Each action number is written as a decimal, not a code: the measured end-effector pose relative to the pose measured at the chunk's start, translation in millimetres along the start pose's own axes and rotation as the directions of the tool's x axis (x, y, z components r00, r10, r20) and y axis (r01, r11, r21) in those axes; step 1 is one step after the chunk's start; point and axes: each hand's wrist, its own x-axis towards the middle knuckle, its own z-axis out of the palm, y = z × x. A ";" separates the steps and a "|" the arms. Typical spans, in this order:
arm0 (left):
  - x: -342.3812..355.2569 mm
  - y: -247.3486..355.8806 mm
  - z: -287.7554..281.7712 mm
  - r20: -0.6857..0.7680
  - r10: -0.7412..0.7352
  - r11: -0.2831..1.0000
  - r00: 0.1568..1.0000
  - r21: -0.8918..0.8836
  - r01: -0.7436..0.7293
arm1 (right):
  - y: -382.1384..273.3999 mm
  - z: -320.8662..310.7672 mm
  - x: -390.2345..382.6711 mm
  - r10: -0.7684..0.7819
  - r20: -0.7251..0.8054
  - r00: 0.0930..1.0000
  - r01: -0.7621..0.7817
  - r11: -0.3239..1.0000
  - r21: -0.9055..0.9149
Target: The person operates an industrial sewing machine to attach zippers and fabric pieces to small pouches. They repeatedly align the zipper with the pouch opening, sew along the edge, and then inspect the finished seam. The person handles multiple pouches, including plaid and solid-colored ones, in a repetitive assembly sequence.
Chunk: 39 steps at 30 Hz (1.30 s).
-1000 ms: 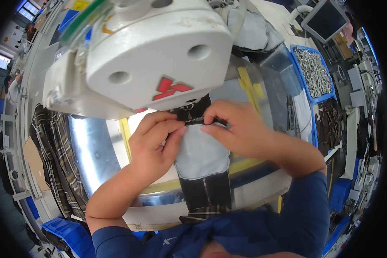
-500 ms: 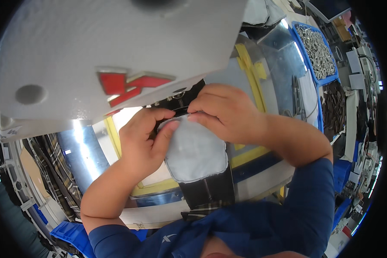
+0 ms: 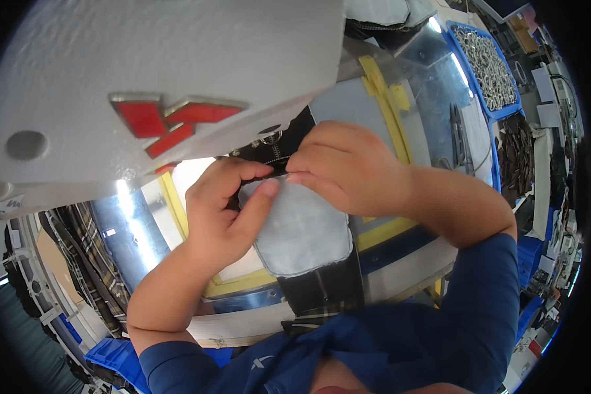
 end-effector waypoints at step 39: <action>-7.3 13.1 -7.5 -0.012 0.224 0.975 0.975 0.009 -0.224 | -4.8 -14.1 -3.6 -0.320 -0.109 0.941 0.316 0.947 -0.049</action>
